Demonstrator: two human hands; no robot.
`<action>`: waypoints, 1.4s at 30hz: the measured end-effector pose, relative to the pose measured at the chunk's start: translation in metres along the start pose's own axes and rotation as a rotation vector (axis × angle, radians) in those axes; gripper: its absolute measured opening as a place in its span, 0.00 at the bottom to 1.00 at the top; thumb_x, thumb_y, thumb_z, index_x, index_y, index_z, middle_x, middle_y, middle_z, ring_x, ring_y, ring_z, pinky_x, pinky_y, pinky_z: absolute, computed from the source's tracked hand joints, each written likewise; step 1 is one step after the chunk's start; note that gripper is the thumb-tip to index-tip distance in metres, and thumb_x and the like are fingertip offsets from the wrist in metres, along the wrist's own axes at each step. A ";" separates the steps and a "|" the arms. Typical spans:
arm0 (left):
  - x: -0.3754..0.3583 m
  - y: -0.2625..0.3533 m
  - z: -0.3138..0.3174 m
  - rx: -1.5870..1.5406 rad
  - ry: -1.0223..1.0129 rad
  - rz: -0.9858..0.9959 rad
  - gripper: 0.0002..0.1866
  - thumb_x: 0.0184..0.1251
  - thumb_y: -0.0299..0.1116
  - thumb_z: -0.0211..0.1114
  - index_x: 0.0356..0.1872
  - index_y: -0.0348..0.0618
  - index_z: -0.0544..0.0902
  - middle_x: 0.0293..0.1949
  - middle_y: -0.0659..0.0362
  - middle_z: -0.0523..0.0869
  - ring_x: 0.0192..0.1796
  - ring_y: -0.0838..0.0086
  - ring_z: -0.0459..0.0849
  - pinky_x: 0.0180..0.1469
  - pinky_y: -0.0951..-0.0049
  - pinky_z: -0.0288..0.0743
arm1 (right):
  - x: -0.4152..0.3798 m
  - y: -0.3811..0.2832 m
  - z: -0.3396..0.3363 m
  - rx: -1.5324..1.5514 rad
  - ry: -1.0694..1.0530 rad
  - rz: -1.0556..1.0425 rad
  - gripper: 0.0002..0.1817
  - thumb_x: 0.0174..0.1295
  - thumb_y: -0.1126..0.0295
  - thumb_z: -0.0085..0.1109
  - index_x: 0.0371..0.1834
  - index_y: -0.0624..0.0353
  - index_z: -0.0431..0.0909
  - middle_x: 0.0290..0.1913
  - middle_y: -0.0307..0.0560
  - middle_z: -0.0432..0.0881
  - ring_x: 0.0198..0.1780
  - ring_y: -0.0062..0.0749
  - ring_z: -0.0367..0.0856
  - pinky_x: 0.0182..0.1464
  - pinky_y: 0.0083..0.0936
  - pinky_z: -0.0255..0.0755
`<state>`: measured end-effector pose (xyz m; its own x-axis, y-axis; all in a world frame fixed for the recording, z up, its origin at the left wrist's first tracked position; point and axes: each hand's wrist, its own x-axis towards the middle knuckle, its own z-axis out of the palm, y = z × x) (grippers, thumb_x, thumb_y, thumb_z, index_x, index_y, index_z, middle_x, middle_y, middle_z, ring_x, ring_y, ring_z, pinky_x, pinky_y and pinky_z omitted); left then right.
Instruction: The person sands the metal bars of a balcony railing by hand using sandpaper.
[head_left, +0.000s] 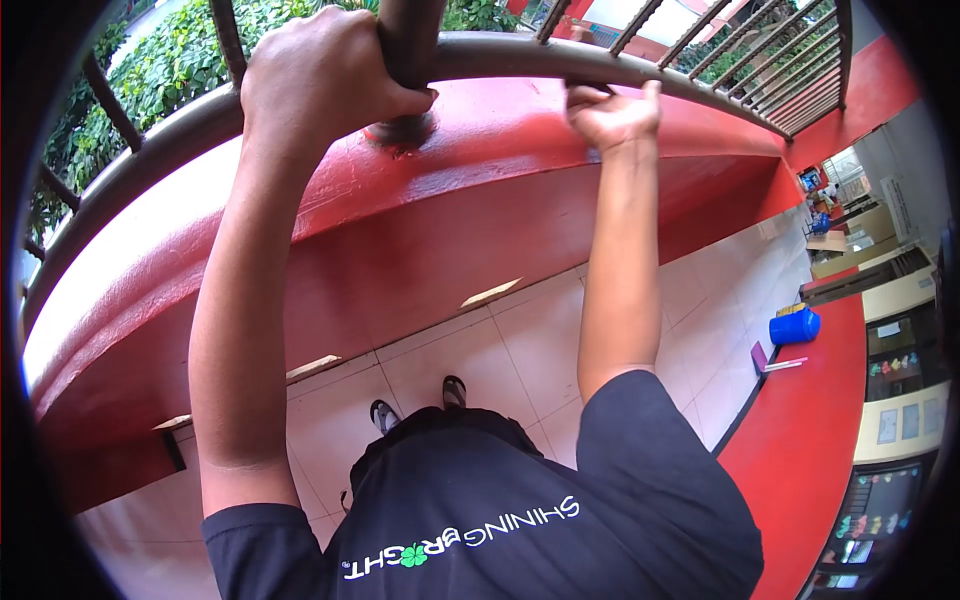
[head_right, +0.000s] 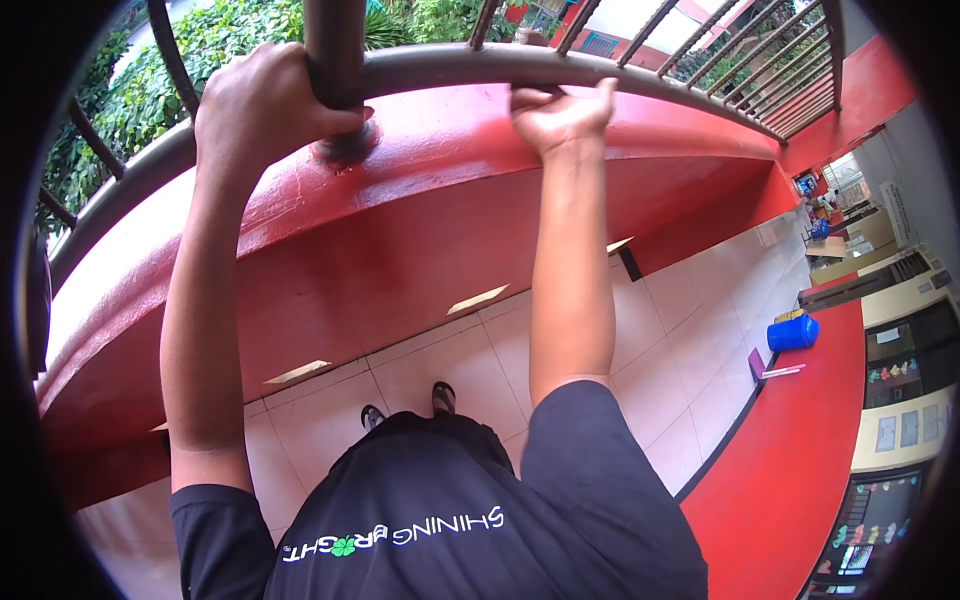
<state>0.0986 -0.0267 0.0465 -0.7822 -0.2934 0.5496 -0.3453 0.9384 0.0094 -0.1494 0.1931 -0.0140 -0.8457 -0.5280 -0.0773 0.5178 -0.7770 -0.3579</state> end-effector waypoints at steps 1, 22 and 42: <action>0.002 0.001 -0.001 0.001 0.006 0.002 0.30 0.45 0.66 0.83 0.32 0.46 0.95 0.32 0.51 0.92 0.38 0.58 0.94 0.45 0.55 0.88 | -0.005 0.007 0.000 -0.007 -0.069 0.144 0.60 0.65 0.11 0.28 0.59 0.67 0.73 0.51 0.62 0.82 0.38 0.35 0.77 0.19 0.19 0.62; 0.004 0.013 0.005 0.071 -0.076 -0.095 0.28 0.49 0.61 0.83 0.41 0.49 0.94 0.37 0.52 0.94 0.43 0.56 0.93 0.50 0.53 0.85 | 0.029 -0.120 -0.047 0.168 -0.118 0.006 0.70 0.64 0.11 0.19 0.82 0.74 0.56 0.72 0.75 0.72 0.74 0.65 0.71 0.79 0.71 0.60; 0.008 0.003 0.013 0.145 -0.059 -0.055 0.27 0.52 0.60 0.82 0.43 0.50 0.92 0.38 0.54 0.93 0.44 0.57 0.92 0.51 0.53 0.85 | 0.011 -0.042 -0.025 0.051 -0.183 0.100 0.67 0.67 0.13 0.25 0.88 0.68 0.49 0.86 0.68 0.56 0.87 0.55 0.52 0.86 0.65 0.48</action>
<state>0.0846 -0.0284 0.0405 -0.7877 -0.3580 0.5014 -0.4564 0.8857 -0.0846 -0.1840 0.2282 -0.0233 -0.7551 -0.6528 0.0616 0.6074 -0.7317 -0.3093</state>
